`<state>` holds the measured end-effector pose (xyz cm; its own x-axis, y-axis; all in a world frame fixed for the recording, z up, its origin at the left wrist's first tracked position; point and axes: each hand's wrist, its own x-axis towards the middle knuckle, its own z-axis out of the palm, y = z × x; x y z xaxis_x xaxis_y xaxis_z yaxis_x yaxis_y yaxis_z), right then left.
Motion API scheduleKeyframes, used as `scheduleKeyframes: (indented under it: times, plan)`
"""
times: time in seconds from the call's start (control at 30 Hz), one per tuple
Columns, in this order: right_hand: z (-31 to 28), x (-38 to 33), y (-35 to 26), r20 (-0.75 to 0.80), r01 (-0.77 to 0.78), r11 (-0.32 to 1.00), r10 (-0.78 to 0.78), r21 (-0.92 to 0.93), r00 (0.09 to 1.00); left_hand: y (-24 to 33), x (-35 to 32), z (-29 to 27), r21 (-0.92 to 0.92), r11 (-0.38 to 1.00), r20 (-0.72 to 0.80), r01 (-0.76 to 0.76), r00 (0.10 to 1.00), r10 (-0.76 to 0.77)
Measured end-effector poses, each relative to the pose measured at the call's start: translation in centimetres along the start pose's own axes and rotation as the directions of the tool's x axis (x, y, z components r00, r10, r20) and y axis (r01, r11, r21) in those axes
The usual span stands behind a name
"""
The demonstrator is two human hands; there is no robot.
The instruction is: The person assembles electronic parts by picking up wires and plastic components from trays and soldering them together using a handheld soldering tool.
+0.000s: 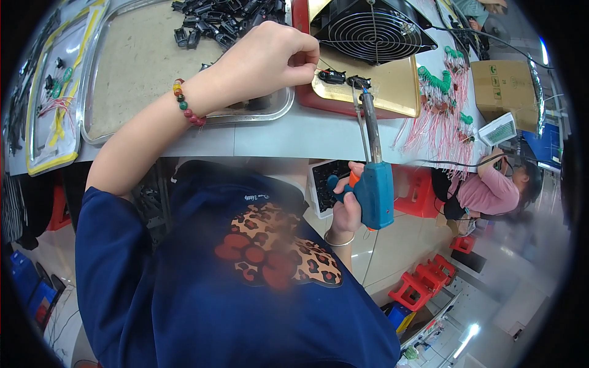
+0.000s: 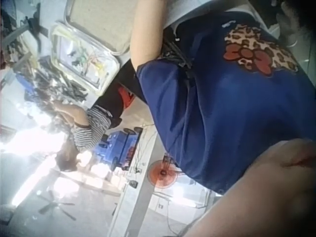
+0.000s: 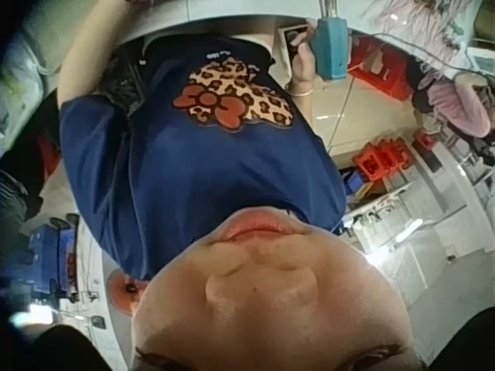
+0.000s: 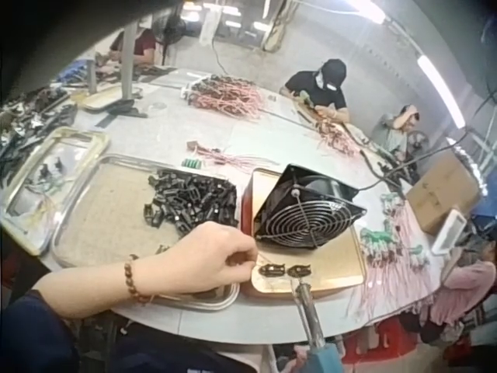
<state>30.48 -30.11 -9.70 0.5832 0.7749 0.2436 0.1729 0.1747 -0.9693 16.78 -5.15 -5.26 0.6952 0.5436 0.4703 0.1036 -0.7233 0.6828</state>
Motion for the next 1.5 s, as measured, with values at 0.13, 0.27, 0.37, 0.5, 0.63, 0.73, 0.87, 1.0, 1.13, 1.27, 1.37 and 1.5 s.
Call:
scheduleKeyframes:
  times: [0.13,0.27,0.37,0.5,0.63,0.73,0.87,1.0,1.13,1.27,1.37,1.5]
  plan:
    - [-0.9,-1.4,1.6,-0.016,0.075,0.997,-0.075,0.032,0.997,0.2,0.2,-0.2,0.017,1.0,0.021,-0.006,1.0,0.006]
    - [-1.6,-4.5,5.2,-0.128,0.109,0.987,-0.124,-0.116,0.984,0.2,0.4,-0.2,0.038,0.999,0.033,-0.016,0.999,0.015]
    - [-1.9,-5.6,5.8,0.027,0.207,0.952,-0.206,-0.224,0.978,0.6,0.5,-0.4,0.052,0.999,0.058,-0.007,0.998,0.004]
    - [-1.3,-6.6,8.2,-0.12,0.081,0.993,-0.09,-0.081,0.989,1.5,0.8,-0.8,0.028,0.993,0.101,0.115,0.988,-0.118]
    - [-3.0,-7.7,10.9,0.003,0.017,0.998,-0.017,-0.053,1.0,1.2,0.7,-0.6,0.015,0.994,0.11,0.107,0.988,-0.108]
    - [-3.5,-8.4,12.2,0.005,0.008,0.998,-0.008,-0.063,1.0,0.7,0.6,-0.5,0.039,0.997,0.107,0.071,0.991,-0.075]
    - [-3.5,-8.8,12.6,-0.014,-0.015,0.999,0.014,-0.033,1.0,0.6,0.6,-0.5,0.057,0.996,0.126,0.064,0.99,-0.071]
    - [-3.0,-8.6,11.8,-0.033,-0.071,0.997,0.071,0.001,0.997,0.5,0.5,-0.5,0.059,0.996,0.117,0.064,0.991,-0.071]
    - [-2.3,-7.7,10.9,-0.018,-0.051,0.999,0.051,-0.007,0.999,0.6,0.5,-0.5,0.064,0.996,0.122,0.063,0.99,-0.07]
    - [-1.4,-6.7,9.8,-0.131,0.105,0.99,-0.116,-0.092,0.984,0.5,0.5,-0.5,0.071,0.996,0.126,0.059,0.99,-0.068]
    - [-1.2,-6.7,9.6,-0.144,0.078,0.994,-0.087,-0.071,0.986,0.5,0.6,-0.5,0.084,0.994,0.131,0.077,0.988,-0.088]
    - [-1.0,-6.7,9.5,-0.167,0.044,0.999,-0.045,-0.008,0.985,0.6,0.6,-0.6,0.075,0.994,0.127,0.082,0.988,-0.091]
